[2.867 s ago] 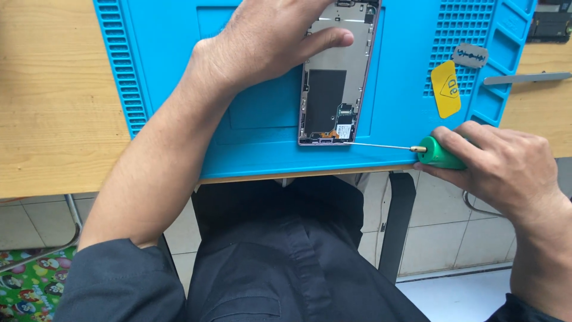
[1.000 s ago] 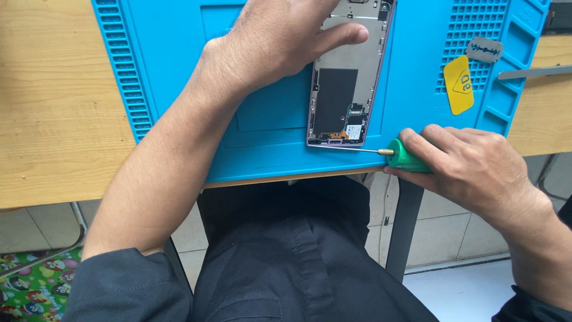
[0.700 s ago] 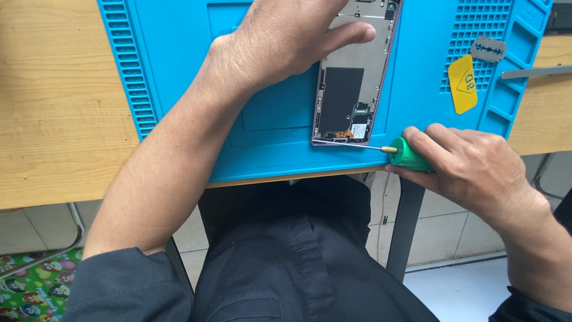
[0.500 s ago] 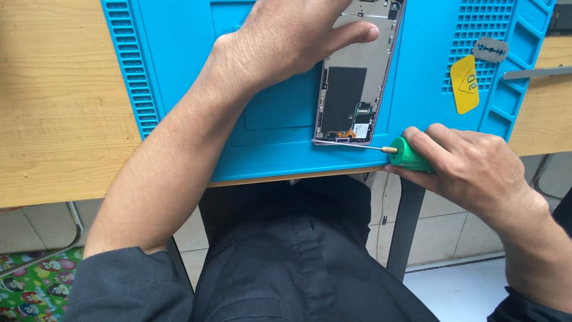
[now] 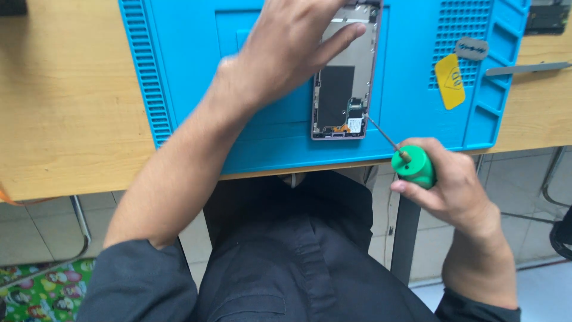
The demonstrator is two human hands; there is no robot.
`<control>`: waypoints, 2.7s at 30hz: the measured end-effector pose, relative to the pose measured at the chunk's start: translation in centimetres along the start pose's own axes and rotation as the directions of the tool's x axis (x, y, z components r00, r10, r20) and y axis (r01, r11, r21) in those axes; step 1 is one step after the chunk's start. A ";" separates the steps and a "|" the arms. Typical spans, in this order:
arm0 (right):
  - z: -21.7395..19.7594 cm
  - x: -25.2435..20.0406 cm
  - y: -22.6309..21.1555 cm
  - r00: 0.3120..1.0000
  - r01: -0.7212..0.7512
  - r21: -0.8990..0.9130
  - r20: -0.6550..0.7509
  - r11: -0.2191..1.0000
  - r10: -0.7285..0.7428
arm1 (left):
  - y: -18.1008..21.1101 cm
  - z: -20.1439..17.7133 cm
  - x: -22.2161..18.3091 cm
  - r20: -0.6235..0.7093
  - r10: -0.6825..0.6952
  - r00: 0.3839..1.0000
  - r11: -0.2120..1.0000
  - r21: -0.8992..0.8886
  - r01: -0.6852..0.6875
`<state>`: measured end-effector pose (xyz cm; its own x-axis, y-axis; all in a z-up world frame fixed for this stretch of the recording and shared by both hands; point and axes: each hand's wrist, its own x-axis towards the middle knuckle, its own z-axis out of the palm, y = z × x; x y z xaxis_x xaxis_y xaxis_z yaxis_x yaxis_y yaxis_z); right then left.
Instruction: Disassembling a mobile phone by unscrewing internal components and removing the screen on a repair mat.
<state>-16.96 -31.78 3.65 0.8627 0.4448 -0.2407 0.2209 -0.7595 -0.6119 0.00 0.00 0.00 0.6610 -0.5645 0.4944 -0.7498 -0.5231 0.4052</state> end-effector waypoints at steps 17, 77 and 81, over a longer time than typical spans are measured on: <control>8.0 -4.4 -6.6 0.993 -0.026 0.342 0.115 0.939 -0.014 | 17.1 -6.0 -13.3 0.194 -0.599 0.777 0.336 -0.820 0.464; 16.8 -4.3 -3.8 0.905 -0.149 -0.015 0.401 0.989 0.143 | -19.3 10.4 -56.8 0.199 -0.977 0.080 0.071 -0.052 0.996; 15.9 -4.2 -8.3 0.937 -0.222 0.180 0.311 0.958 0.158 | -28.5 18.6 -52.2 0.033 -0.835 0.548 0.283 -0.830 0.481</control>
<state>-29.68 -19.81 -2.21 0.7018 0.4443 -0.5568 -0.0613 -0.7411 -0.6686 -12.59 32.48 -51.63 0.9900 0.1062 -0.0929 0.0812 0.1099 0.9906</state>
